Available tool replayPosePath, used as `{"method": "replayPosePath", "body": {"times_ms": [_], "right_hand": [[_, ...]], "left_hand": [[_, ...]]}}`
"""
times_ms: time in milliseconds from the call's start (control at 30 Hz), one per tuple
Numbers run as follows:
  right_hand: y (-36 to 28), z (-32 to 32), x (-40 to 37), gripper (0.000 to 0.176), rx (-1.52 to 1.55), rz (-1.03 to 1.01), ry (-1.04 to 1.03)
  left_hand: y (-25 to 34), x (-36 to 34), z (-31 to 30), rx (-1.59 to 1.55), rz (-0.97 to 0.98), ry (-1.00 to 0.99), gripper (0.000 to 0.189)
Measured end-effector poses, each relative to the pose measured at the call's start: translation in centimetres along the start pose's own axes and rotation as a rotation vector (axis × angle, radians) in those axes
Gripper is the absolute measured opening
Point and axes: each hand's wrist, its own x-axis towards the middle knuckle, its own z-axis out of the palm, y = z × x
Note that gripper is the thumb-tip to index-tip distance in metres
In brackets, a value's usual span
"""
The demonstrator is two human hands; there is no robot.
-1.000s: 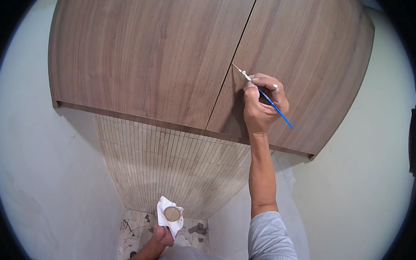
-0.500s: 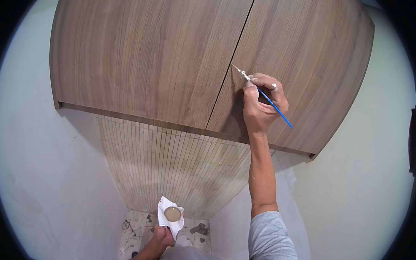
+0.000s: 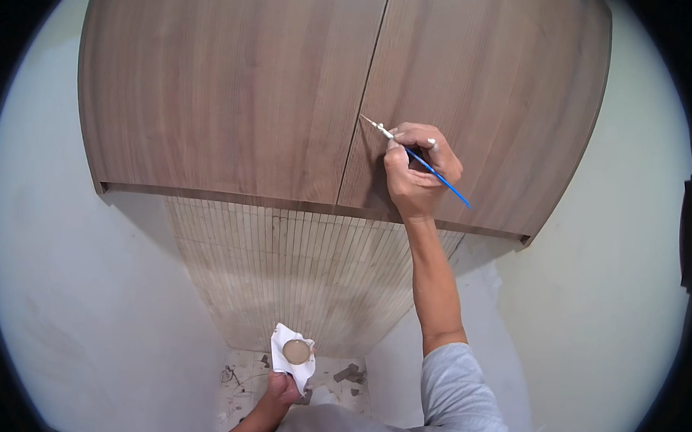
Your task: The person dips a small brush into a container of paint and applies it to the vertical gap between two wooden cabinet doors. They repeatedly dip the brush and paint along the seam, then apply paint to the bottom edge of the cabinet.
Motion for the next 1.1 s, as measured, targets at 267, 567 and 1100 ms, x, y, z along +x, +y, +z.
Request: {"method": "replayPosePath", "body": {"times_ms": [267, 567, 1100], "right_hand": [[0.4, 0.2, -0.2, 0.011, -0.039, -0.051, -0.053], [1.4, 0.0, -0.8, 0.009, 0.027, -0.021, -0.002], [1.3, 0.0, -0.6, 0.013, -0.021, -0.058, -0.032]], "left_hand": [[0.5, -0.1, -1.3, 0.042, -0.039, -0.127, 0.048], [0.0, -0.2, -0.2, 0.059, 0.021, -0.09, 0.048], [-0.3, -0.6, 1.9, 0.017, 0.038, -0.044, 0.042]]}}
